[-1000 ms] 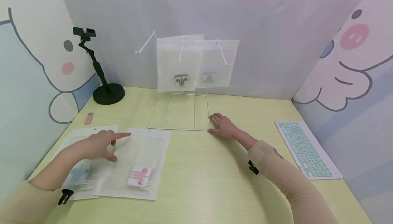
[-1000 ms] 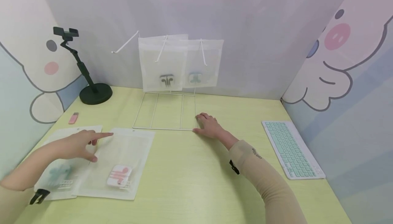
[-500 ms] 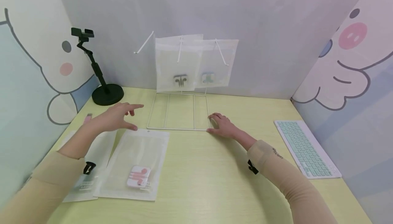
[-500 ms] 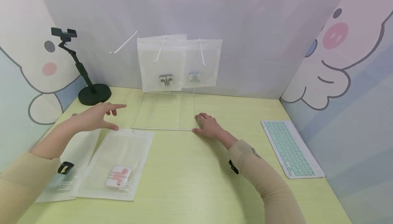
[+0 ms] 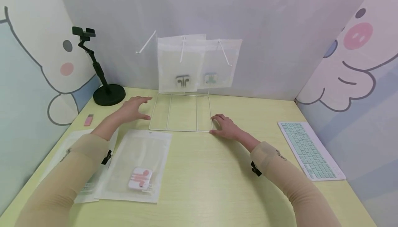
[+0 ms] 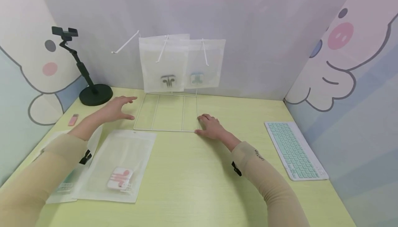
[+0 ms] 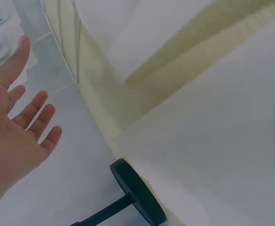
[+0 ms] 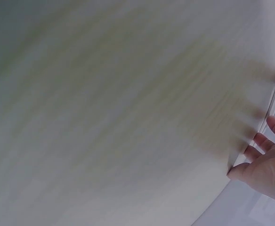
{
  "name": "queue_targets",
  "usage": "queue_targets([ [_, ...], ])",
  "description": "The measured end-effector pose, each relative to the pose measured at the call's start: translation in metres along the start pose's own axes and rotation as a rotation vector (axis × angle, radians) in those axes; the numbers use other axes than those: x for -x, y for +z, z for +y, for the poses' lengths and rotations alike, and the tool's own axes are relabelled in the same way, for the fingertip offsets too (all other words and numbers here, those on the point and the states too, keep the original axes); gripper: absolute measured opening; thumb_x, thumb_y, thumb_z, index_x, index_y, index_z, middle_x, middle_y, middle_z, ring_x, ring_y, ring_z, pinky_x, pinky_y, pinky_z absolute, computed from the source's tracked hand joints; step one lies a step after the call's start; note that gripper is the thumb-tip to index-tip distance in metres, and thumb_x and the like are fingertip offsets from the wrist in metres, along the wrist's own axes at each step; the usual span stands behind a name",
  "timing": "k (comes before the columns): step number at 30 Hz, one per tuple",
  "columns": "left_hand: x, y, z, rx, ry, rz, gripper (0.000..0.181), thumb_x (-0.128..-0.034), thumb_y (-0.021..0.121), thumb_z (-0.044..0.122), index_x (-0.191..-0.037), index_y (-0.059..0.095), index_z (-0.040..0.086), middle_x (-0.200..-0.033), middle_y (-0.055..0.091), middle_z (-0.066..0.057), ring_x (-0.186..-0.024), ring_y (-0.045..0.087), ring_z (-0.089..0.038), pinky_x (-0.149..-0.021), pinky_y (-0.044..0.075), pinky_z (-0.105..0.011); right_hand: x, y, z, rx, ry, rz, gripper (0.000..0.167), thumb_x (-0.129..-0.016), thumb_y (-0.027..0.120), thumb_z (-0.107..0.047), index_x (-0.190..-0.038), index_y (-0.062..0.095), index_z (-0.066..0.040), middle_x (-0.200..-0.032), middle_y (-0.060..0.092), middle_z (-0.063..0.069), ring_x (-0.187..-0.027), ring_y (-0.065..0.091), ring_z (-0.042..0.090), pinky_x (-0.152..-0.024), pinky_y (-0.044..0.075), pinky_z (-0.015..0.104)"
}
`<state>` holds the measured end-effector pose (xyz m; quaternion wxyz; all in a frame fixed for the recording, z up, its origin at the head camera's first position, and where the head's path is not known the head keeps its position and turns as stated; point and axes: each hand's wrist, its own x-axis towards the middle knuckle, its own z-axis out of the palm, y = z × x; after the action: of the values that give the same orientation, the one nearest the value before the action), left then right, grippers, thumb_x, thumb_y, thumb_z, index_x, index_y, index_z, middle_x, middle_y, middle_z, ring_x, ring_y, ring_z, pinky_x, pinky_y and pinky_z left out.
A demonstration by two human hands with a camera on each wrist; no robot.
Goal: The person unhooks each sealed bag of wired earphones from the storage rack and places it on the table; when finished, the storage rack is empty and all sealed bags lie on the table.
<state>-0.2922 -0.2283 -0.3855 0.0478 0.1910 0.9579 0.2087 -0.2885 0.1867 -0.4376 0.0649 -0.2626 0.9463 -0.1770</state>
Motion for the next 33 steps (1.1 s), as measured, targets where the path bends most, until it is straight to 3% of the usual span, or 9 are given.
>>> queue_targets([
  [6,-0.014,0.009,-0.014,0.088,0.036,-0.064,0.091,-0.0800,0.076,0.024,-0.149,0.021,0.003,-0.143,0.037,-0.026,-0.133,0.026,-0.046,-0.106,0.021,-0.062,0.001,-0.001,0.001,0.004,-0.003,0.006,0.066,-0.088,0.064,-0.040,-0.140,0.041,-0.006,-0.145,0.034,0.022,-0.131,0.034,0.044,-0.108,0.022,0.057],
  [12,-0.023,0.023,-0.027,0.109,0.092,-0.144,0.092,-0.0806,0.075,0.030,-0.148,0.022,-0.002,-0.147,0.029,-0.029,-0.137,0.023,-0.045,-0.110,0.017,-0.056,0.001,-0.002,0.000,0.002,-0.009,0.011,0.066,-0.088,0.064,-0.040,-0.139,0.042,-0.006,-0.144,0.036,0.022,-0.130,0.035,0.044,-0.108,0.023,0.057],
  [18,-0.021,0.028,-0.031,0.143,0.073,-0.186,0.093,-0.0795,0.075,0.034,-0.149,0.022,0.001,-0.151,0.022,-0.026,-0.139,0.017,-0.045,-0.111,0.015,-0.058,0.000,-0.002,-0.001,0.005,-0.008,0.006,0.066,-0.088,0.064,-0.041,-0.140,0.041,-0.006,-0.145,0.035,0.022,-0.130,0.035,0.044,-0.108,0.022,0.058],
  [26,-0.020,0.028,-0.032,0.073,0.083,-0.186,0.087,-0.0806,0.073,0.039,-0.146,0.030,0.001,-0.151,0.023,-0.025,-0.138,0.017,-0.045,-0.109,0.013,-0.062,0.000,-0.001,-0.002,0.003,0.000,0.000,0.066,-0.088,0.064,-0.040,-0.140,0.040,-0.006,-0.146,0.034,0.022,-0.132,0.033,0.043,-0.109,0.020,0.057],
  [33,-0.020,0.028,-0.032,0.043,0.079,-0.208,0.085,-0.0820,0.071,0.043,-0.147,0.030,0.006,-0.153,0.020,-0.021,-0.138,0.014,-0.047,-0.100,0.012,-0.074,0.000,-0.002,-0.002,0.005,0.010,-0.006,0.066,-0.088,0.064,-0.040,-0.140,0.041,-0.007,-0.146,0.034,0.022,-0.132,0.033,0.043,-0.109,0.021,0.057],
])
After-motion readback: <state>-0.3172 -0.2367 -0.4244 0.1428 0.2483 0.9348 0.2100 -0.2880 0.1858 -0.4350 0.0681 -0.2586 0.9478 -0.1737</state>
